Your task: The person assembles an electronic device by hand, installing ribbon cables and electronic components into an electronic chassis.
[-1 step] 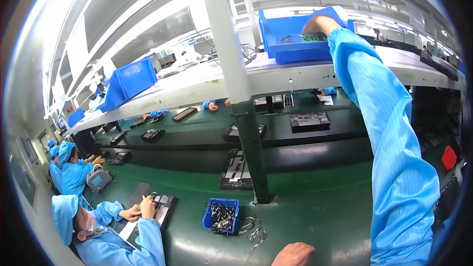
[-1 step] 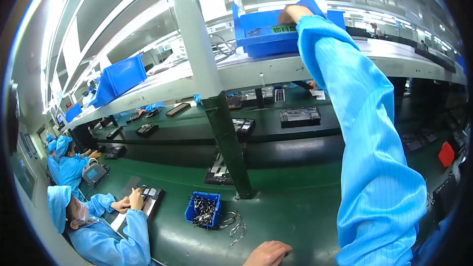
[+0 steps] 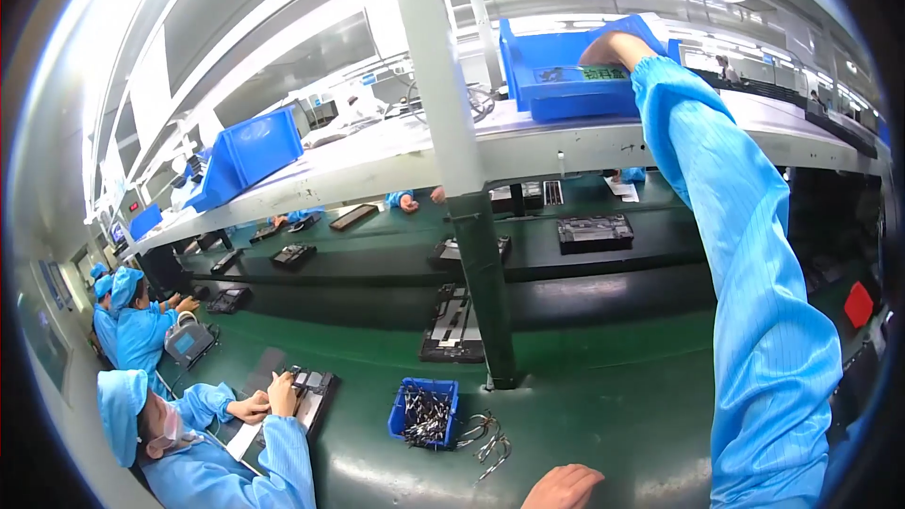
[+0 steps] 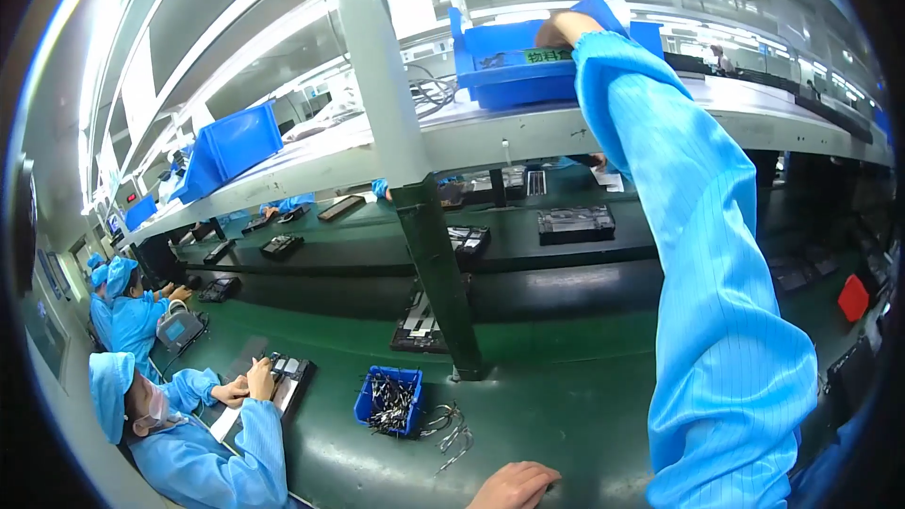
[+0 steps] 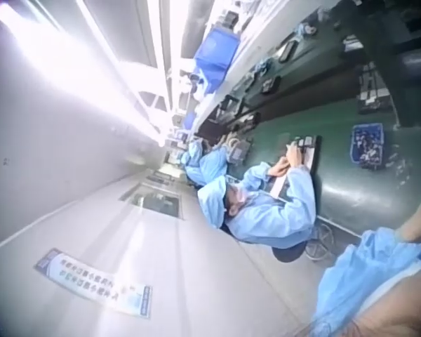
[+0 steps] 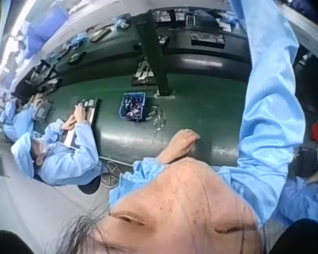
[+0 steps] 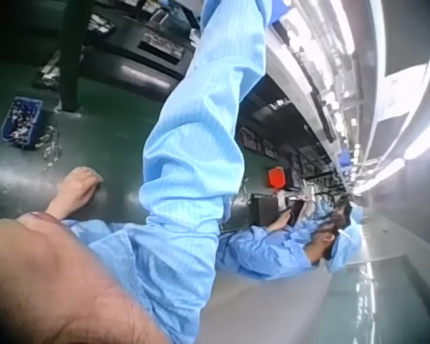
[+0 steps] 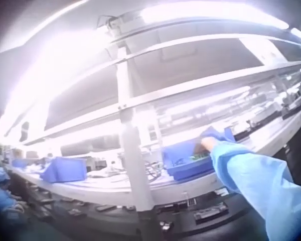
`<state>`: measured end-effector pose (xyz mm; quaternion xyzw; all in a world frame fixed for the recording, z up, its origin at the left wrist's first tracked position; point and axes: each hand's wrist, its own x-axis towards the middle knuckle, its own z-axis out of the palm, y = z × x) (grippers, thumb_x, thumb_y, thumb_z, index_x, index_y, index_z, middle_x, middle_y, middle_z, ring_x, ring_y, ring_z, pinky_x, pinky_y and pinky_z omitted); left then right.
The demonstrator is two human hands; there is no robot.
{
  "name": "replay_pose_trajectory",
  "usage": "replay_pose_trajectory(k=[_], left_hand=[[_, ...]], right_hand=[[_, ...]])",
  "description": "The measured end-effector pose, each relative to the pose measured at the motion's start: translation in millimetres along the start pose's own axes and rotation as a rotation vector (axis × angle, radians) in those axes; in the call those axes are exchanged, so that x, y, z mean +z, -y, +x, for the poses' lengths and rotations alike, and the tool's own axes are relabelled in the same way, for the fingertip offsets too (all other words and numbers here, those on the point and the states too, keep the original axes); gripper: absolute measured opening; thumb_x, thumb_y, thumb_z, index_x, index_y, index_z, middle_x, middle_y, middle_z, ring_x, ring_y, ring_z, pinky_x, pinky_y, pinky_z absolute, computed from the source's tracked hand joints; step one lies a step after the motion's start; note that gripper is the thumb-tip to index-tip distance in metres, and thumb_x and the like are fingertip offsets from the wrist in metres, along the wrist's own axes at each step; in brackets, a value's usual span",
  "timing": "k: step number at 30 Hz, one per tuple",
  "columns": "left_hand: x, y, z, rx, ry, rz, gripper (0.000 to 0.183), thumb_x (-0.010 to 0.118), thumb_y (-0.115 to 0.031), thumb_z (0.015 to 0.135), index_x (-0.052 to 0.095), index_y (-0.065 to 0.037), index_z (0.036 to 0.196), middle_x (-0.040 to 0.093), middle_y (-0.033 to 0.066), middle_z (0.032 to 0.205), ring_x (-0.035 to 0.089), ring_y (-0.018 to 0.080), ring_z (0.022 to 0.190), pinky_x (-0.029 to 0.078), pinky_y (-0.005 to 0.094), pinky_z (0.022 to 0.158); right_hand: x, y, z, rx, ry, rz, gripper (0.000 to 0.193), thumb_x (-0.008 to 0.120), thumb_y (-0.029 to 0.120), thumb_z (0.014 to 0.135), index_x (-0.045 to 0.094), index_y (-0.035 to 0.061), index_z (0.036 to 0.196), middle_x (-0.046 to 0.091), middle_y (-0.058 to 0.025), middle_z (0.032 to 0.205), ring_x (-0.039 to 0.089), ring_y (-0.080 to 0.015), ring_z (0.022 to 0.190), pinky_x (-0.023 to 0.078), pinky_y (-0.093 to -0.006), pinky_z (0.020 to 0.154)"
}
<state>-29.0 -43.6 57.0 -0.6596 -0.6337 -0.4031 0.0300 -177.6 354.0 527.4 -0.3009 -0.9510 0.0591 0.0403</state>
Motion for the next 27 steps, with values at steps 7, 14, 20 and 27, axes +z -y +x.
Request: replay_pose_trajectory(k=[7, 14, 20, 27], left_hand=[[-13, -7, -7, -0.040, -0.053, 0.039, 0.020, 0.061, -0.004, 0.077, 0.063, -0.005, 0.096, 0.063, 0.0113, 0.093, 0.059, 0.0308, 0.091, 0.047, 0.0402, 0.078], [-51, -1, 10, -0.057, -0.071, 0.157, 0.025, 0.062, -0.001, 0.080, 0.065, -0.006, 0.103, 0.067, 0.0076, 0.100, 0.063, 0.0257, 0.095, 0.050, 0.0340, 0.079], [-72, -31, 57, -0.251, -0.193, -0.697, 0.049, 0.063, -0.009, 0.089, 0.044, -0.005, 0.135, 0.052, 0.0150, 0.133, 0.057, 0.0289, 0.116, 0.049, 0.0411, 0.095], [-43, -56, 82, -0.417, -0.230, -1.489, 0.036, 0.063, -0.001, 0.090, 0.053, 0.002, 0.124, 0.063, 0.0090, 0.114, 0.063, 0.0170, 0.101, 0.054, 0.0347, 0.087]], right_hand=[[7, 10, -5, -0.202, -0.782, -0.160, 0.024, 0.059, 0.017, 0.081, 0.067, 0.0100, 0.102, 0.070, -0.0134, 0.097, 0.066, -0.0254, 0.089, 0.052, -0.0383, 0.078], [-23, -8, -111, -0.608, -0.583, 1.398, 0.023, 0.039, 0.015, 0.101, 0.056, 0.0103, 0.116, 0.064, -0.0019, 0.107, 0.061, -0.0164, 0.097, 0.052, -0.0372, 0.087], [99, -64, -236, -0.957, 0.107, 1.423, 0.033, 0.042, 0.028, 0.100, 0.061, 0.0040, 0.112, 0.068, -0.0064, 0.107, 0.067, -0.0182, 0.093, 0.054, -0.0387, 0.083], [291, -67, -349, -0.508, 0.291, 1.478, 0.029, 0.059, 0.000, 0.088, 0.060, -0.0006, 0.117, 0.065, -0.0071, 0.113, 0.060, -0.0135, 0.100, 0.052, -0.0321, 0.084]])
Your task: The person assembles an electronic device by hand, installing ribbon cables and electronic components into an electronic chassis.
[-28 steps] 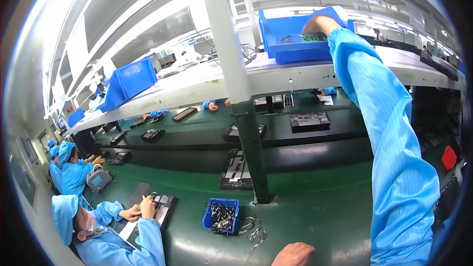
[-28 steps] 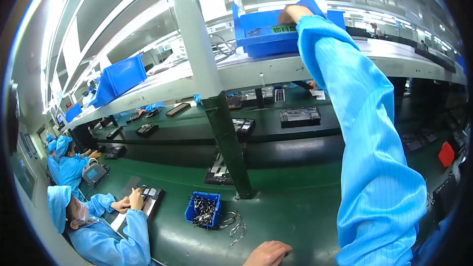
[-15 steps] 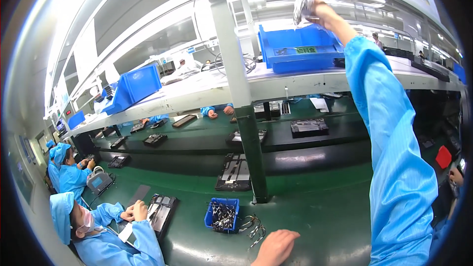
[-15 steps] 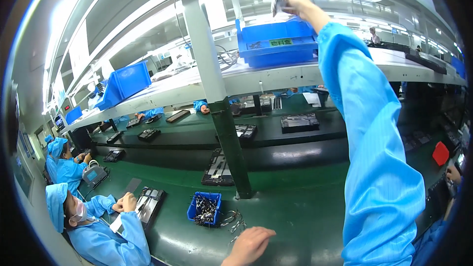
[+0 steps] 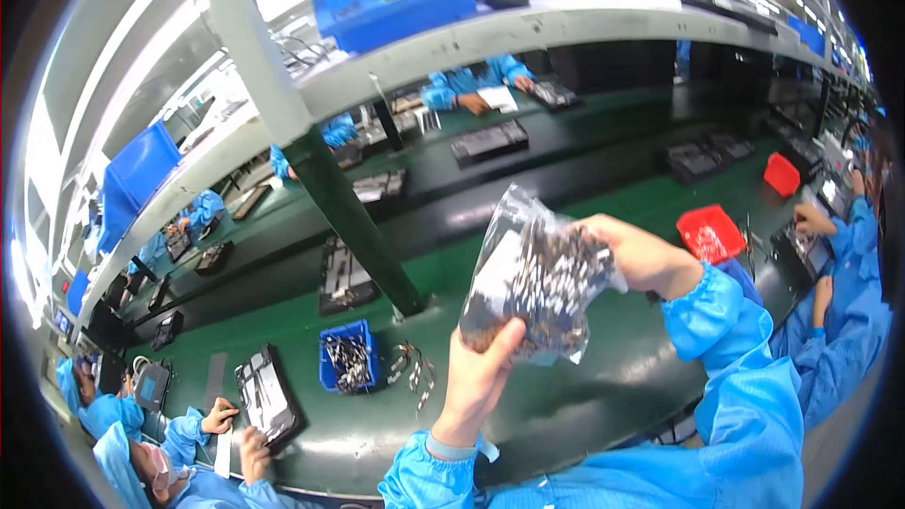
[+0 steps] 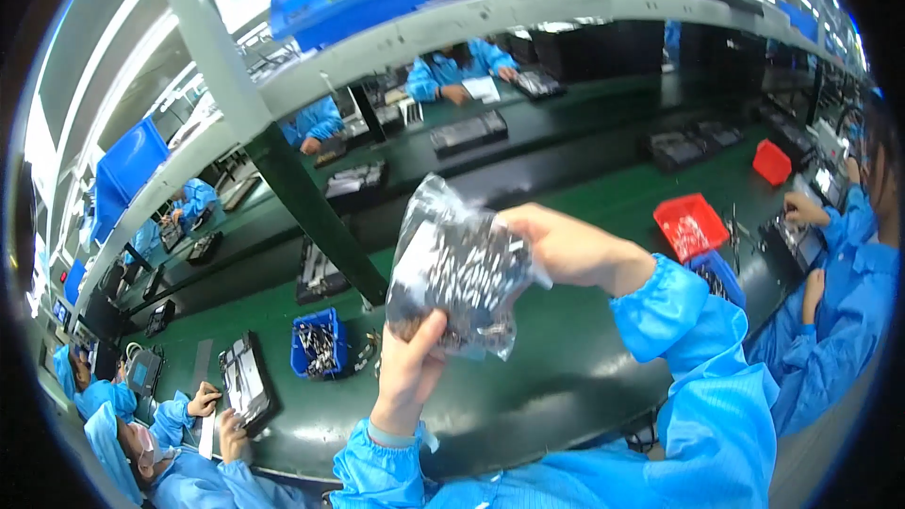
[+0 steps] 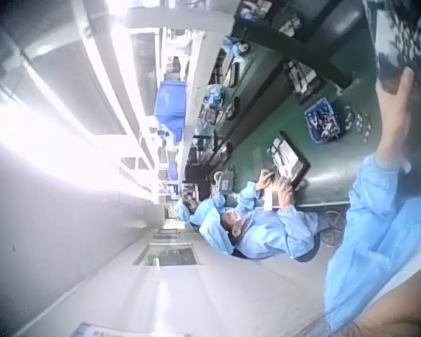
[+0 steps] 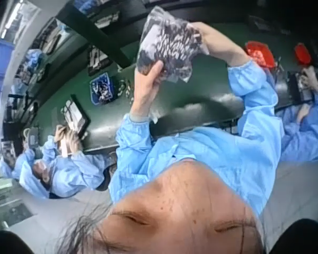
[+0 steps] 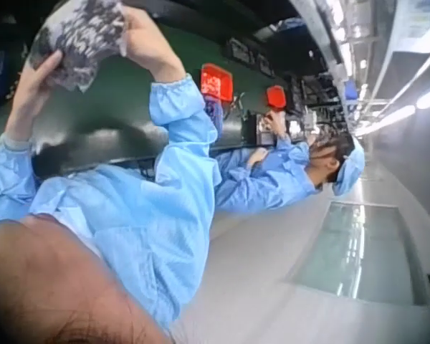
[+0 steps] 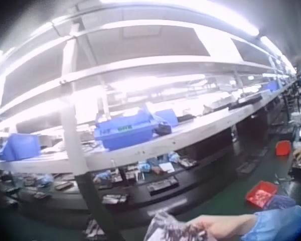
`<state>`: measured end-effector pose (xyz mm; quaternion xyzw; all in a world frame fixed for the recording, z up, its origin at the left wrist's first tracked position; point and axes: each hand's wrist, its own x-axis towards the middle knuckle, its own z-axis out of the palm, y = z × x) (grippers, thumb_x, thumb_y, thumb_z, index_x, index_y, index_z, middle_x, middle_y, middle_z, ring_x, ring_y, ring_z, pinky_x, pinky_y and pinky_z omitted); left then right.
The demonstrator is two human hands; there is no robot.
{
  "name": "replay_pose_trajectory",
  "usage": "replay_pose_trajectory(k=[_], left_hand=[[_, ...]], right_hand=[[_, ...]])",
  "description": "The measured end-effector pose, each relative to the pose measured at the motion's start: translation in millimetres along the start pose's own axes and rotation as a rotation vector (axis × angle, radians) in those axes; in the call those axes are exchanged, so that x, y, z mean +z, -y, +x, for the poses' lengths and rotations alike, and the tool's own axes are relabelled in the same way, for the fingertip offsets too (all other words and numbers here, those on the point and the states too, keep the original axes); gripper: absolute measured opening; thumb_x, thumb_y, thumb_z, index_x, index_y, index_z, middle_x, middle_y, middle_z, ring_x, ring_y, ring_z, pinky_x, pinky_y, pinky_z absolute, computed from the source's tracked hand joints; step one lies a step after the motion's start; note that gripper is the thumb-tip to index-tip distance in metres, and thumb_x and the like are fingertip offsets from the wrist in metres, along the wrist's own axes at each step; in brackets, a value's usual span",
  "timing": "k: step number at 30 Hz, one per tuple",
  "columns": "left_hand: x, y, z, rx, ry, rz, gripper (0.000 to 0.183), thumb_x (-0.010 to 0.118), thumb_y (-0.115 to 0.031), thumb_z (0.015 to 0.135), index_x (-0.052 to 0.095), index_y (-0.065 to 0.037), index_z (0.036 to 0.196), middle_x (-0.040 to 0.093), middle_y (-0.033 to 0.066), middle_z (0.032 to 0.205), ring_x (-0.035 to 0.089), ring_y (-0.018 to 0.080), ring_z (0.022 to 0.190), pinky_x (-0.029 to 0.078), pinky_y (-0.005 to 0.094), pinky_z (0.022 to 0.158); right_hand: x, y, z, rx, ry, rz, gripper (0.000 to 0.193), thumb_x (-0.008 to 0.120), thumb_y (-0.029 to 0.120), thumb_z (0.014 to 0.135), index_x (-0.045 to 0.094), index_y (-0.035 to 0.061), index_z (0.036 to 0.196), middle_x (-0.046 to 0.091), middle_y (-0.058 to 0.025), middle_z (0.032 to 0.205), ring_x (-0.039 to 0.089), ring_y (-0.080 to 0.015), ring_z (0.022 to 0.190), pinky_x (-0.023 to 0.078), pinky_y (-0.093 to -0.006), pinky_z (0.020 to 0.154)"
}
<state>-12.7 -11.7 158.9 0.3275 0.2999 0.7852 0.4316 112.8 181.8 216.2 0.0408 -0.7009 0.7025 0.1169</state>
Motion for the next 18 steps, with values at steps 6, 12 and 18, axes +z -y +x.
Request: replay_pose_trajectory(k=[6, 12, 18], left_hand=[[-1, 23, 4, 0.022, -0.062, 0.249, 0.025, 0.067, -0.003, 0.088, 0.062, 0.001, 0.113, 0.068, 0.0053, 0.099, 0.064, 0.0112, 0.087, 0.054, 0.0266, 0.077], [-7, 62, 34, 0.147, -0.292, 0.438, 0.017, 0.064, -0.006, 0.091, 0.061, 0.003, 0.105, 0.069, 0.0083, 0.093, 0.066, 0.0132, 0.080, 0.054, 0.0270, 0.071], [-57, 44, 52, 0.277, -0.198, 0.655, 0.024, 0.059, -0.004, 0.093, 0.053, 0.005, 0.115, 0.068, 0.0127, 0.099, 0.068, 0.0199, 0.086, 0.057, 0.0290, 0.071]], right_hand=[[-22, -8, -52, 0.104, -0.325, -0.032, 0.029, 0.056, 0.025, 0.096, 0.062, 0.0019, 0.113, 0.068, -0.0079, 0.102, 0.064, -0.0117, 0.090, 0.057, -0.0273, 0.064], [12, -72, -45, 0.003, -0.818, -0.145, 0.041, 0.047, 0.036, 0.100, 0.047, 0.0093, 0.131, 0.060, -0.0108, 0.117, 0.060, -0.0130, 0.089, 0.053, -0.0263, 0.062], [14, -153, -83, -0.114, -0.591, -0.908, 0.046, 0.062, 0.024, 0.090, 0.052, 0.0034, 0.130, 0.055, -0.0163, 0.130, 0.049, -0.0330, 0.123, 0.038, -0.0410, 0.104]])
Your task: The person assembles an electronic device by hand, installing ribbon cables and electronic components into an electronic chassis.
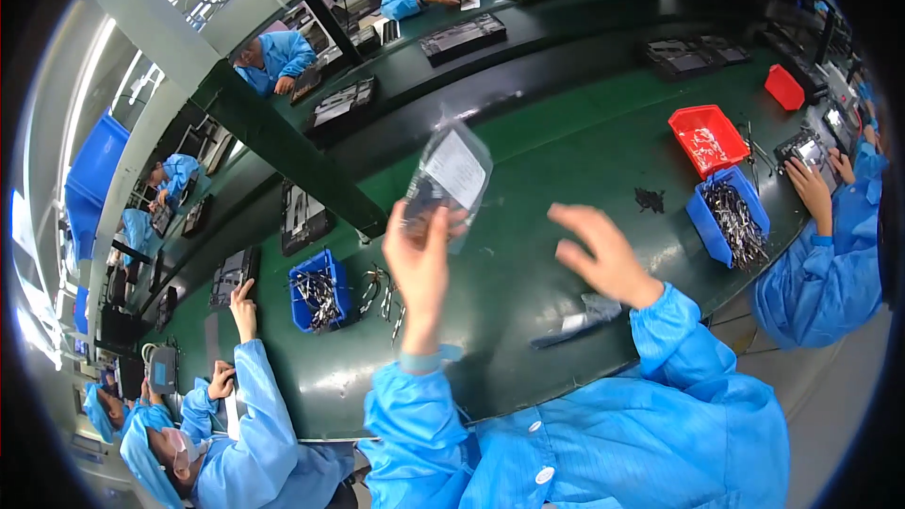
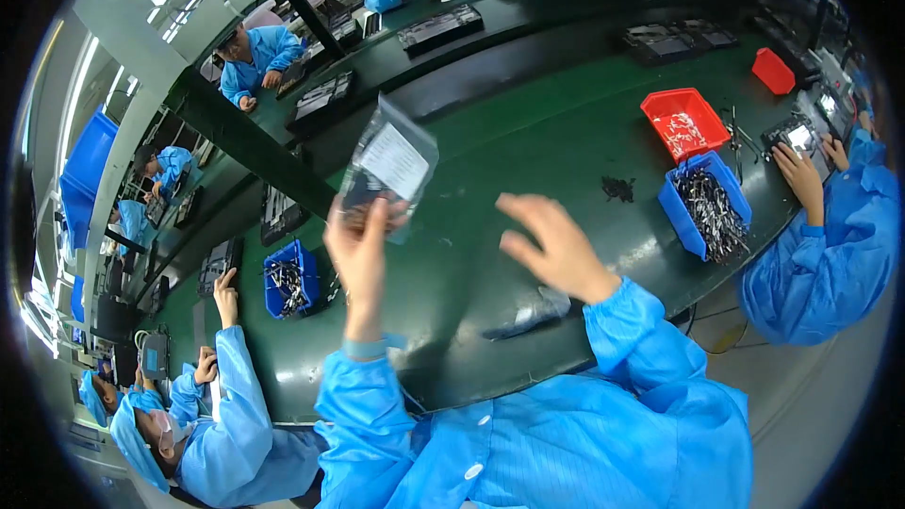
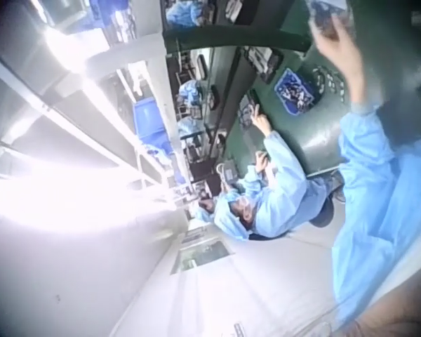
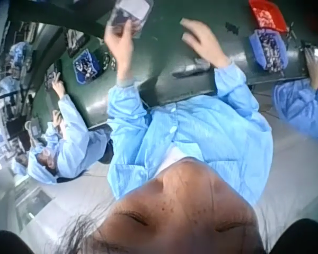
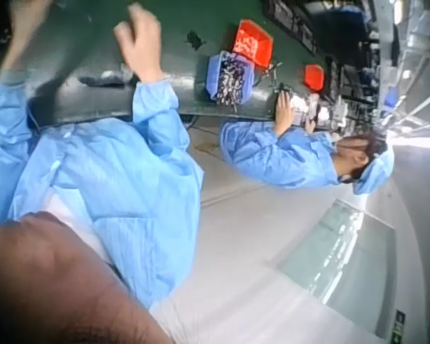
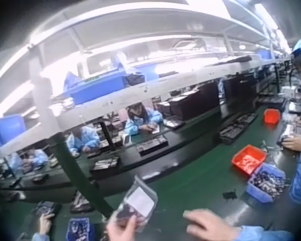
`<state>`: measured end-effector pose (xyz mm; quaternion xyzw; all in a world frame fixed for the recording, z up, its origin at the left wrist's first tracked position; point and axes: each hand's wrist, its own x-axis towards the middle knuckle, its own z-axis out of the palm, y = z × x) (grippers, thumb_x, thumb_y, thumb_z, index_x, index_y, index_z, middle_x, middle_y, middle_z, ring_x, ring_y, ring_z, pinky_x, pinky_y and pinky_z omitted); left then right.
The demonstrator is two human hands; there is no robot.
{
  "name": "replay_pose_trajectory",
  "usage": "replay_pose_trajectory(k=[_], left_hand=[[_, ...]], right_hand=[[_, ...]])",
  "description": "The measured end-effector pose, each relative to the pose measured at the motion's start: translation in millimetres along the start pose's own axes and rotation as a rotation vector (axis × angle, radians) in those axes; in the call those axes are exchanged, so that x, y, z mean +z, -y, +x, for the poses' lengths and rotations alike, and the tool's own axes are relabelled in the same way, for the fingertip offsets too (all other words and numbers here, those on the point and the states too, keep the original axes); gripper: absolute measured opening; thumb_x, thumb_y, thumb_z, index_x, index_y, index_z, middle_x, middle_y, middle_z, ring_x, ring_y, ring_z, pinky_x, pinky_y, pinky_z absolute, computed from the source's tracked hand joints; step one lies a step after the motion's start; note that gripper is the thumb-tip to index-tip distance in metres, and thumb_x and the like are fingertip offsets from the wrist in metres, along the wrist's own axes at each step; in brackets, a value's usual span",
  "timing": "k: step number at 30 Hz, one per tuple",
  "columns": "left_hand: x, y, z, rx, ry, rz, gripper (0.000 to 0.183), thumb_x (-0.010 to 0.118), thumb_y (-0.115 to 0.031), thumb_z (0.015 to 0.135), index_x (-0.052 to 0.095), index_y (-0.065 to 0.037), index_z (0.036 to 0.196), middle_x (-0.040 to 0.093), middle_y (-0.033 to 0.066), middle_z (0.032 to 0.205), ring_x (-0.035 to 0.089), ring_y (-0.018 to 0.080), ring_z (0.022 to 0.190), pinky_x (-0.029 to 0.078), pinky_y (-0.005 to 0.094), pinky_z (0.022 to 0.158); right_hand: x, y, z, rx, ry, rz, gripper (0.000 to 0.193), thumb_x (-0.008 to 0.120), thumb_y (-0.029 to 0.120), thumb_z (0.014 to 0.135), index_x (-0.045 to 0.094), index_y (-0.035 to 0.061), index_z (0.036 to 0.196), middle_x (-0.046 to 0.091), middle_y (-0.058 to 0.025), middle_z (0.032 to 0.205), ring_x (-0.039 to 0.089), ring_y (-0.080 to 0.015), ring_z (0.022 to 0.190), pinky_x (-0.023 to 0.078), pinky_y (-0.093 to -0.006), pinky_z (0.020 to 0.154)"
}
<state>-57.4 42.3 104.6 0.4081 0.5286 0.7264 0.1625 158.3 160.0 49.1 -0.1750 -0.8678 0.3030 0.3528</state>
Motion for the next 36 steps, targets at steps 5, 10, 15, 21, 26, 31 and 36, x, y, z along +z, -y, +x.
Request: replay_pose_trajectory(k=[5, 10, 15, 21, 26, 31, 36], left_hand=[[5, -118, 83, 0.904, -0.264, 0.738, 0.025, 0.058, 0.005, 0.088, 0.062, 0.002, 0.112, 0.066, 0.0121, 0.106, 0.064, 0.0206, 0.095, 0.052, 0.0294, 0.081], [33, -214, 207, 1.622, -0.577, 1.038, 0.048, 0.044, 0.011, 0.069, 0.062, -0.004, 0.111, 0.064, 0.0138, 0.101, 0.060, 0.0312, 0.097, 0.047, 0.0390, 0.087], [55, -219, 330, 1.082, -0.581, 1.424, 0.054, 0.059, -0.026, 0.085, 0.047, 0.000, 0.131, 0.051, 0.0234, 0.129, 0.046, 0.0403, 0.124, 0.035, 0.0483, 0.105], [75, -203, 220, 1.250, -0.030, 1.158, 0.051, 0.065, -0.025, 0.084, 0.051, -0.001, 0.127, 0.047, 0.0219, 0.135, 0.037, 0.0415, 0.132, 0.027, 0.0505, 0.110], [70, -102, 34, 0.668, 0.757, 1.005, 0.040, 0.066, -0.018, 0.082, 0.056, -0.002, 0.118, 0.060, 0.0185, 0.118, 0.058, 0.0335, 0.110, 0.046, 0.0421, 0.095], [40, -41, -65, -0.303, 0.996, 0.568, 0.054, 0.073, -0.030, 0.083, 0.054, -0.005, 0.126, 0.068, 0.0183, 0.103, 0.067, 0.0327, 0.095, 0.052, 0.0390, 0.082], [6, -29, -81, -0.463, 0.883, 0.546, 0.027, 0.072, -0.020, 0.083, 0.066, -0.003, 0.103, 0.069, 0.0168, 0.082, 0.069, 0.0273, 0.073, 0.052, 0.0337, 0.065]], right_hand=[[39, -28, -41, -0.204, 0.428, 0.034, 0.038, 0.061, 0.039, 0.089, 0.063, 0.0140, 0.118, 0.057, -0.0069, 0.128, 0.045, -0.0266, 0.128, 0.024, -0.0521, 0.110], [36, -16, -80, -0.302, 0.536, 0.063, 0.033, 0.061, 0.042, 0.090, 0.066, 0.0184, 0.112, 0.059, -0.0016, 0.125, 0.044, -0.0214, 0.130, 0.020, -0.0555, 0.113], [28, -14, -81, -0.205, 0.554, 0.163, 0.036, 0.061, 0.044, 0.089, 0.068, 0.0118, 0.105, 0.060, -0.0044, 0.125, 0.050, -0.0218, 0.124, 0.030, -0.0475, 0.111], [-23, -1, -94, -0.061, 0.560, 0.226, 0.045, 0.067, 0.027, 0.087, 0.058, 0.0071, 0.126, 0.060, -0.0143, 0.119, 0.056, -0.0304, 0.110, 0.045, -0.0393, 0.096], [-14, 6, -96, 0.314, 0.274, 0.423, 0.044, 0.062, 0.002, 0.085, 0.059, 0.0107, 0.128, 0.067, -0.0107, 0.108, 0.067, -0.0213, 0.095, 0.054, -0.0336, 0.085], [-18, 64, -54, 0.273, 0.241, 0.793, 0.044, 0.067, 0.003, 0.085, 0.059, 0.0072, 0.128, 0.063, -0.0128, 0.116, 0.064, -0.0198, 0.103, 0.054, -0.0326, 0.089], [-32, 52, -39, 0.552, 0.280, 0.571, 0.034, 0.071, 0.008, 0.084, 0.065, 0.0049, 0.117, 0.070, -0.0062, 0.096, 0.066, -0.0132, 0.089, 0.056, -0.0282, 0.072]])
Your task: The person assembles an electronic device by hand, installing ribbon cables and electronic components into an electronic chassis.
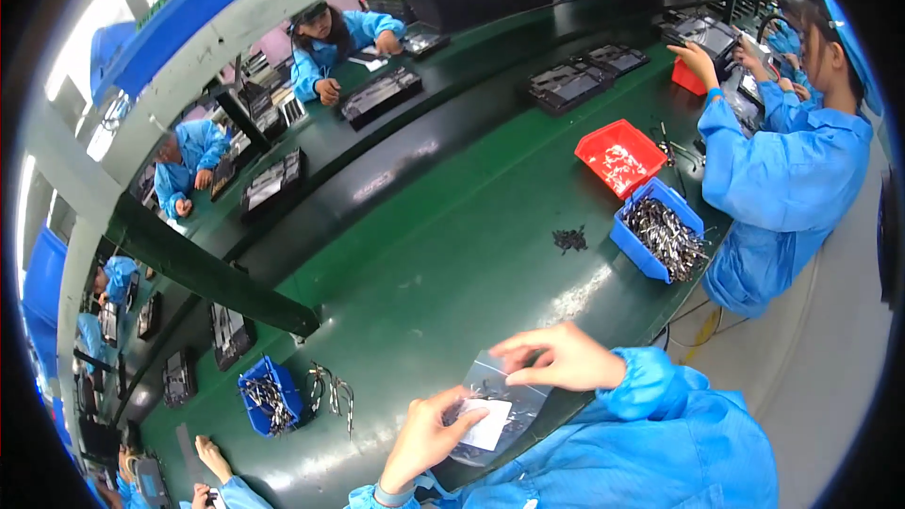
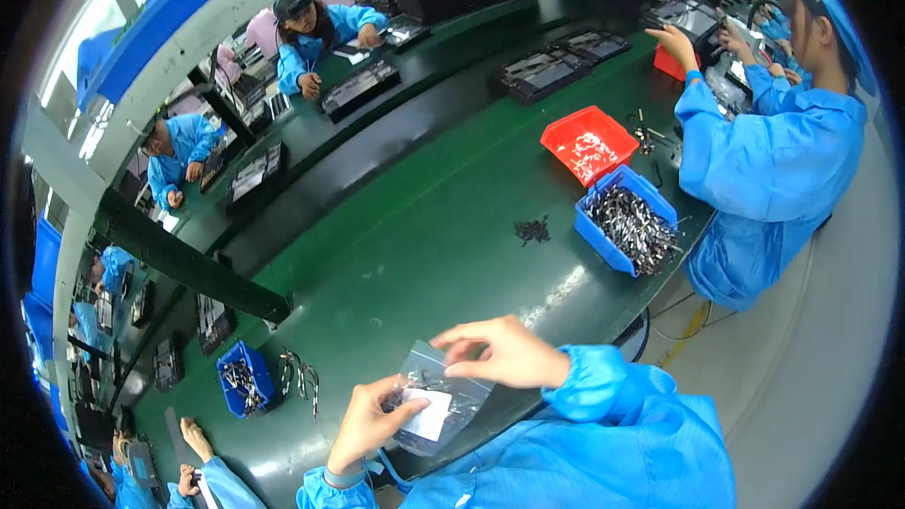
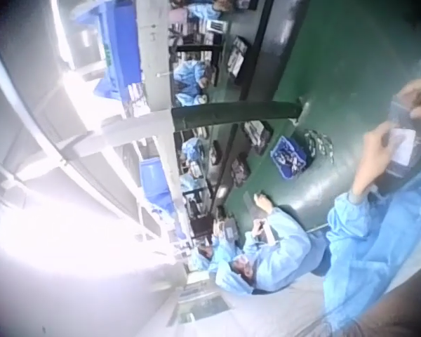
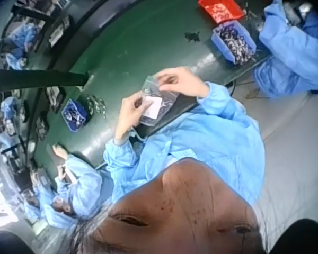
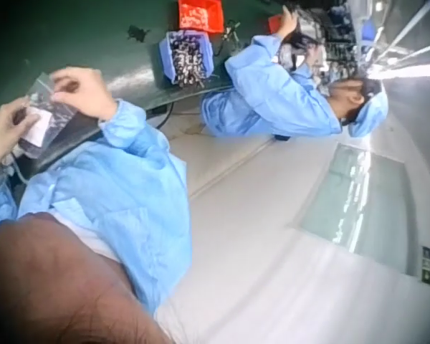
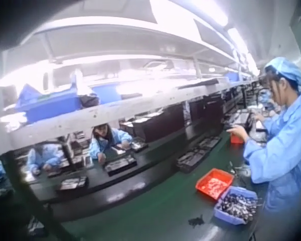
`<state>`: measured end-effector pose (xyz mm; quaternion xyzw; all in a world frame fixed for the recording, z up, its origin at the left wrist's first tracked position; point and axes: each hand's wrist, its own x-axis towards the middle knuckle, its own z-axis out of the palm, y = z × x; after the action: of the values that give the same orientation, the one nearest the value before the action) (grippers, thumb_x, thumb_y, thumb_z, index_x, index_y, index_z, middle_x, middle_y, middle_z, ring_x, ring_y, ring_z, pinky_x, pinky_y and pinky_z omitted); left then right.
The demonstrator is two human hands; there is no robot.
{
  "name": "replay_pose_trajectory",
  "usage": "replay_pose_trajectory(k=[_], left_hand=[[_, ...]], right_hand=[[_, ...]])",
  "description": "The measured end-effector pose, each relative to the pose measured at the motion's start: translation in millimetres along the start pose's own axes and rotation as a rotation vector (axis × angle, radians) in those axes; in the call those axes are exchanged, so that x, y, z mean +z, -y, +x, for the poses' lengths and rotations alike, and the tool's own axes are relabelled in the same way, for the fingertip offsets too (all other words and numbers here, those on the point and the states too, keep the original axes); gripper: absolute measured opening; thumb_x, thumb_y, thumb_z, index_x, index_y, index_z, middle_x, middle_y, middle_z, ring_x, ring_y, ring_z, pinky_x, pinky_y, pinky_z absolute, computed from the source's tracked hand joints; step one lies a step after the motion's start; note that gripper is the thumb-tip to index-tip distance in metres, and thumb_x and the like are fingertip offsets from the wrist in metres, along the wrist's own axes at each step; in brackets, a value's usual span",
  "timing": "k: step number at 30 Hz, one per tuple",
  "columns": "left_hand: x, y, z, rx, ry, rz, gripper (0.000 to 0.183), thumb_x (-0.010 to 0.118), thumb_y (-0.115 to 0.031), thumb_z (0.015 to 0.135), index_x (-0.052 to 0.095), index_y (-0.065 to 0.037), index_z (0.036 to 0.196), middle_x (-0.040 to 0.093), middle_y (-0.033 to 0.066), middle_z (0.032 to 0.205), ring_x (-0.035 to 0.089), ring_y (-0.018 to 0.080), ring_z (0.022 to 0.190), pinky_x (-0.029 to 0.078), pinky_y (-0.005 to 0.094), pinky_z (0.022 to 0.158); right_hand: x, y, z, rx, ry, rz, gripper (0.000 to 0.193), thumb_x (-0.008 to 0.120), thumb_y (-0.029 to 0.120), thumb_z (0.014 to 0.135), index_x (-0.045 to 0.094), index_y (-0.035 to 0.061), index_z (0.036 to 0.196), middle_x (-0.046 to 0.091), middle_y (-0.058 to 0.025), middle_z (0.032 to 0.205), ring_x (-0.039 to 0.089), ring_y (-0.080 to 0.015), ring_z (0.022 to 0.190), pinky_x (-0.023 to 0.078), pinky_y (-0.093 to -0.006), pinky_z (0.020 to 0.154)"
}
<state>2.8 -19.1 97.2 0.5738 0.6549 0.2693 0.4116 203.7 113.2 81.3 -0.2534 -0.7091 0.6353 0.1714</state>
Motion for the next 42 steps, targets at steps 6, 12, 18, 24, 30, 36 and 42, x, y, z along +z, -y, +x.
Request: replay_pose_trajectory(k=[6, 12, 18, 24, 30, 36, 42], left_hand=[[-2, 3, 28, 0.291, -0.456, 0.287, 0.019, 0.069, -0.011, 0.083, 0.064, 0.000, 0.098, 0.068, 0.0130, 0.086, 0.066, 0.0220, 0.074, 0.051, 0.0321, 0.068], [19, -7, 0, 0.023, -0.235, -0.164, 0.013, 0.064, -0.012, 0.088, 0.060, 0.001, 0.089, 0.064, 0.0135, 0.076, 0.065, 0.0237, 0.068, 0.049, 0.0321, 0.061], [26, -18, -1, 0.018, -0.341, -0.167, 0.024, 0.058, -0.014, 0.090, 0.054, 0.002, 0.074, 0.048, 0.0041, 0.059, 0.040, 0.0086, 0.059, 0.031, 0.0274, 0.051], [12, -19, -22, 0.020, -0.259, -0.264, 0.033, 0.061, -0.015, 0.088, 0.052, 0.002, 0.061, 0.046, 0.0014, 0.051, 0.039, 0.0068, 0.049, 0.028, 0.0260, 0.045], [28, -8, -30, 0.307, -0.168, -0.685, 0.042, 0.062, -0.024, 0.093, 0.060, -0.002, 0.057, 0.059, 0.0048, 0.052, 0.052, 0.0115, 0.043, 0.038, 0.0247, 0.042], [18, -17, -29, 0.134, -0.196, -0.545, 0.032, 0.066, -0.018, 0.089, 0.063, 0.000, 0.062, 0.060, 0.0057, 0.054, 0.055, 0.0129, 0.045, 0.040, 0.0250, 0.044], [-11, -34, -30, 0.100, 0.080, -0.166, 0.023, 0.064, -0.016, 0.088, 0.068, -0.001, 0.070, 0.063, 0.0067, 0.057, 0.060, 0.0165, 0.049, 0.043, 0.0264, 0.047]], right_hand=[[-10, -16, 4, 0.182, 0.123, 0.338, 0.013, 0.071, 0.003, 0.083, 0.070, -0.0029, 0.095, 0.070, -0.0093, 0.083, 0.066, -0.0116, 0.074, 0.054, -0.0243, 0.065], [8, -18, 19, 0.209, 0.216, 0.504, 0.015, 0.076, 0.005, 0.080, 0.068, -0.0016, 0.091, 0.071, -0.0079, 0.086, 0.066, -0.0111, 0.079, 0.054, -0.0242, 0.071], [33, 7, 8, -0.050, 0.186, 0.151, 0.015, 0.069, 0.012, 0.085, 0.062, -0.0011, 0.083, 0.065, -0.0093, 0.068, 0.063, -0.0144, 0.062, 0.049, -0.0291, 0.058], [41, 5, 4, -0.219, 0.459, 0.057, 0.019, 0.062, 0.014, 0.092, 0.064, -0.0023, 0.083, 0.060, -0.0118, 0.068, 0.055, -0.0212, 0.054, 0.042, -0.0338, 0.050], [46, -3, -2, -0.358, 0.640, 0.593, 0.024, 0.060, 0.003, 0.091, 0.059, -0.0036, 0.068, 0.055, -0.0113, 0.061, 0.052, -0.0243, 0.052, 0.036, -0.0359, 0.049], [34, 20, 3, -0.513, 0.352, 0.241, 0.023, 0.064, 0.010, 0.090, 0.056, -0.0004, 0.071, 0.052, -0.0076, 0.062, 0.052, -0.0218, 0.051, 0.038, -0.0339, 0.047], [33, 15, -2, -0.476, 0.432, 0.111, 0.018, 0.063, 0.018, 0.090, 0.061, 0.0020, 0.082, 0.056, -0.0105, 0.065, 0.057, -0.0244, 0.056, 0.041, -0.0364, 0.050]])
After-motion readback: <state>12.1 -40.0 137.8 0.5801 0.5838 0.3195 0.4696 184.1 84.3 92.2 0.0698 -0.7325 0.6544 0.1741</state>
